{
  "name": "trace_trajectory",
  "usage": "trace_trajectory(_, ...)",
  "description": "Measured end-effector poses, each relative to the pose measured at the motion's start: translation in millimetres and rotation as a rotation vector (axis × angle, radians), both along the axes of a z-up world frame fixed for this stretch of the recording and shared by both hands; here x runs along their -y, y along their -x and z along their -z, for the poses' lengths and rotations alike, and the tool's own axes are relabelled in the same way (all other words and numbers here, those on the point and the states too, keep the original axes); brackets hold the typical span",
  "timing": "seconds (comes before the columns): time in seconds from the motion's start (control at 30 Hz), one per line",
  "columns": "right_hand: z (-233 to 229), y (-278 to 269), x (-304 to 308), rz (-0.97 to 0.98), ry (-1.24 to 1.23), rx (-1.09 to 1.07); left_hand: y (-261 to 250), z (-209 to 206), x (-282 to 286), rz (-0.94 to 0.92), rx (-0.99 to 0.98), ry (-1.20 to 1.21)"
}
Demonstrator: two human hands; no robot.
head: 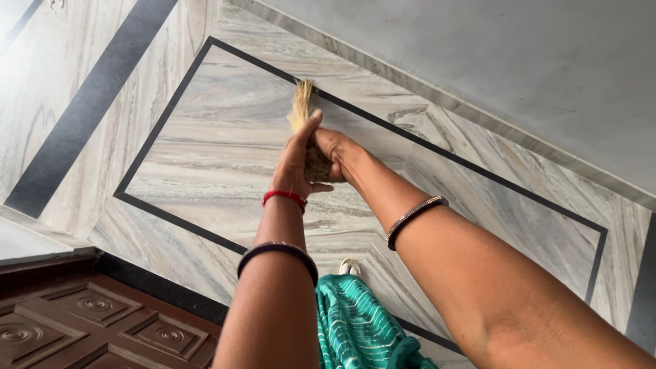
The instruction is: The person sweeps a tiled floor using a straw broom, moving it along the edges of the walls and doorways.
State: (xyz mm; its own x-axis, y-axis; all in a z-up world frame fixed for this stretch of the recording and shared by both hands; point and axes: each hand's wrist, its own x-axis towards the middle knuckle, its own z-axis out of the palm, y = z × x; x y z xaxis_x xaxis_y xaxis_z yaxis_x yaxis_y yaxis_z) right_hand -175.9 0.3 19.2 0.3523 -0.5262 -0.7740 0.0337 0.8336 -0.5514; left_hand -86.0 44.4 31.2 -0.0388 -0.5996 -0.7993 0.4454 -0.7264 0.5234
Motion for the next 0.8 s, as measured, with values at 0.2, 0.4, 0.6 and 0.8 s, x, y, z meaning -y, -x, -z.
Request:
trace_trajectory(0.2,5,12,-5,-0.041,-0.117,0.168,17,30,16,-0.440,0.114,0.056)
trace_trajectory(0.4,8,4,0,0.161,0.122,0.117,8,3,36,-0.340,0.232,-0.014)
trace_trajectory(0.6,1,-6,12,0.232,0.099,-0.032,3,14,44,-0.287,0.030,-0.026)
trace_trajectory(0.8,35,6,3,-0.024,-0.065,0.129,18,9,19,-0.481,0.209,-0.217)
